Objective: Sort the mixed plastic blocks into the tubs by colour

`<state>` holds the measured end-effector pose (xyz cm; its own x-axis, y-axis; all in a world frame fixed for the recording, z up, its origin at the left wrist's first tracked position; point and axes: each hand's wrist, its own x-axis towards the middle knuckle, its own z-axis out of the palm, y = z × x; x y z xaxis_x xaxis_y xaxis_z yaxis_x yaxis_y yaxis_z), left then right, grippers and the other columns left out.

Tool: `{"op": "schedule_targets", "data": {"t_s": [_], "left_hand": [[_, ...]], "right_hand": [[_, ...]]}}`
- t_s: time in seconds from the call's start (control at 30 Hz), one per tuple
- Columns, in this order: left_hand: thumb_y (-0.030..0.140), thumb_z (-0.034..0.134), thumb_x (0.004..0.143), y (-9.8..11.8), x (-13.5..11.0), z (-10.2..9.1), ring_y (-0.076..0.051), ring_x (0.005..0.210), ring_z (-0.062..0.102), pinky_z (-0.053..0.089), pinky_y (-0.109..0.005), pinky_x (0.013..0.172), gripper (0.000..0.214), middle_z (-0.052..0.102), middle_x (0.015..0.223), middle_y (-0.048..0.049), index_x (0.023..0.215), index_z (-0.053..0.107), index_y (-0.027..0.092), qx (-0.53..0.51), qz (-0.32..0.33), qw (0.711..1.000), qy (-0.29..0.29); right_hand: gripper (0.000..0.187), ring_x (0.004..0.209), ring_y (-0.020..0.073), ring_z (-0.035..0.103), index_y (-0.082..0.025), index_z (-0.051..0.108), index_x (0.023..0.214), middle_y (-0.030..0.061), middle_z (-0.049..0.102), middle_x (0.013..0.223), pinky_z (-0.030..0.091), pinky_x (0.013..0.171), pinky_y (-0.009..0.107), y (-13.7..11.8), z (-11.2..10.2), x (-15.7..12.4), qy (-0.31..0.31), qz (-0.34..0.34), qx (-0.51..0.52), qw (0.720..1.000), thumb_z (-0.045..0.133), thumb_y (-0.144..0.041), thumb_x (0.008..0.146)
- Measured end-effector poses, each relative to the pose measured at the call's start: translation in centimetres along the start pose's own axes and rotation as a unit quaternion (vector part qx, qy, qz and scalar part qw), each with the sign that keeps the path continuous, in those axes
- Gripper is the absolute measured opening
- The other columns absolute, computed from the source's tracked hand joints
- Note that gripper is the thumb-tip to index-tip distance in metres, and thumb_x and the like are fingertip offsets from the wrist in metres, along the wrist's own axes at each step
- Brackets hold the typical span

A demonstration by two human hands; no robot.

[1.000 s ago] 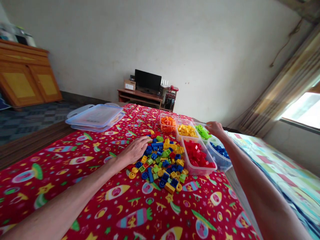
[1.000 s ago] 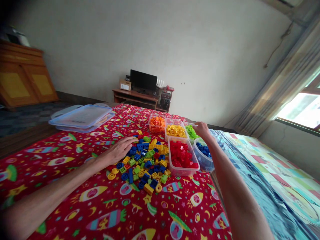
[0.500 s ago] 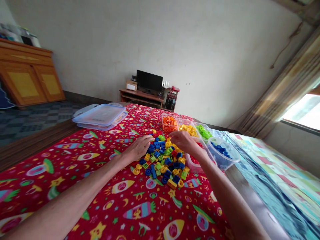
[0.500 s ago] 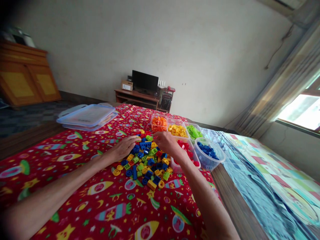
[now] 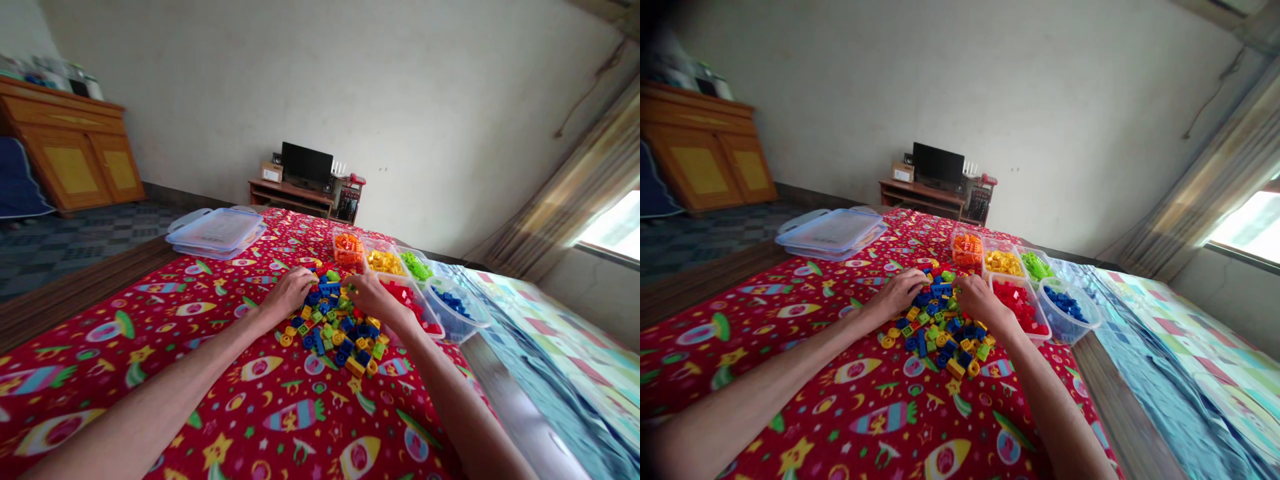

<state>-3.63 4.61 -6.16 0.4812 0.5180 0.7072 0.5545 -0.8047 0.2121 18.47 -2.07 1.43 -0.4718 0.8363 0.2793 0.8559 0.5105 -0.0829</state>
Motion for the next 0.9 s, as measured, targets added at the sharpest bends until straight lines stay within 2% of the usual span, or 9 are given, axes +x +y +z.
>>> {"op": "schedule_targets", "data": {"t_s": [0.27, 0.4, 0.5, 0.6, 0.7, 0.8, 0.9], "left_hand": [[0.015, 0.048, 0.084, 0.8, 0.6, -1.4, -0.02, 0.086, 0.062, 0.05, -0.031, 0.078, 0.017, 0.064, 0.089, -0.0061, 0.087, 0.065, 0.018, 0.019, -0.04, 0.998, -0.035], [0.017, 0.048, 0.081, 1.3, 1.4, -2.2, -0.02, 0.087, 0.062, 0.049, -0.032, 0.082, 0.014, 0.066, 0.088, -0.0054, 0.079, 0.062, 0.018, -0.017, -0.087, 0.996, -0.006], [0.021, 0.05, 0.079, 1.9, 2.2, -2.8, -0.019, 0.088, 0.063, 0.05, -0.032, 0.083, 0.014, 0.067, 0.091, -0.0048, 0.087, 0.061, 0.018, -0.087, -0.136, 0.987, 0.019], [0.025, 0.053, 0.075, 2.4, 2.8, -3.2, -0.019, 0.088, 0.064, 0.052, -0.032, 0.079, 0.028, 0.067, 0.093, -0.0054, 0.101, 0.057, 0.017, -0.181, -0.166, 0.969, 0.001], [0.027, 0.055, 0.073, 2.7, 3.2, -3.2, -0.019, 0.084, 0.065, 0.052, -0.032, 0.075, 0.036, 0.066, 0.089, -0.0049, 0.107, 0.054, 0.017, -0.249, -0.191, 0.949, -0.01], [0.03, 0.054, 0.075, 3.1, 3.3, -3.3, -0.016, 0.073, 0.065, 0.053, -0.03, 0.067, 0.037, 0.064, 0.084, -0.003, 0.109, 0.051, 0.016, -0.322, -0.234, 0.917, -0.016], [0.033, 0.053, 0.078, 3.6, 3.2, -3.5, -0.015, 0.071, 0.066, 0.052, -0.027, 0.062, 0.037, 0.062, 0.085, -0.0026, 0.111, 0.049, 0.016, -0.379, -0.271, 0.884, -0.02]], "right_hand": [[0.02, 0.063, 0.0105, 0.053, -0.016, 0.071, 0.087, 0.0047, 0.065, 0.075, 0.032, 0.057, 0.022, -1.0, -1.6, -0.2, 0.019, 0.038, 0.038, 0.998, 0.051, -0.017, 0.082], [0.018, 0.061, 0.0101, 0.052, -0.015, 0.071, 0.084, 0.004, 0.065, 0.072, 0.031, 0.056, 0.022, -0.6, -1.3, -0.4, 0.014, 0.037, 0.028, 0.999, 0.053, -0.02, 0.083], [0.017, 0.066, 0.0121, 0.056, -0.016, 0.07, 0.089, 0.0057, 0.067, 0.078, 0.035, 0.059, 0.023, -0.1, -0.8, -0.7, 0.003, 0.043, 0.006, 0.999, 0.054, -0.021, 0.084], [0.019, 0.079, 0.0151, 0.06, -0.017, 0.068, 0.099, 0.0075, 0.068, 0.09, 0.041, 0.069, 0.024, -0.1, -0.1, -1.0, -0.01, 0.012, -0.016, 1.0, 0.06, -0.021, 0.081], [0.025, 0.091, 0.0182, 0.06, -0.016, 0.066, 0.104, 0.0105, 0.066, 0.101, 0.044, 0.078, 0.027, -0.8, 0.5, -1.3, -0.023, -0.007, -0.047, 0.999, 0.063, -0.021, 0.08], [0.022, 0.091, 0.0198, 0.06, -0.015, 0.065, 0.102, 0.0121, 0.064, 0.101, 0.045, 0.077, 0.028, -1.4, 0.9, -1.5, -0.05, 0.015, -0.074, 0.996, 0.059, -0.017, 0.081], [0.021, 0.088, 0.0185, 0.059, -0.016, 0.064, 0.101, 0.0102, 0.064, 0.097, 0.043, 0.075, 0.027, -1.1, 1.5, -1.4, -0.032, 0.023, -0.061, 0.997, 0.056, -0.015, 0.081]]}}
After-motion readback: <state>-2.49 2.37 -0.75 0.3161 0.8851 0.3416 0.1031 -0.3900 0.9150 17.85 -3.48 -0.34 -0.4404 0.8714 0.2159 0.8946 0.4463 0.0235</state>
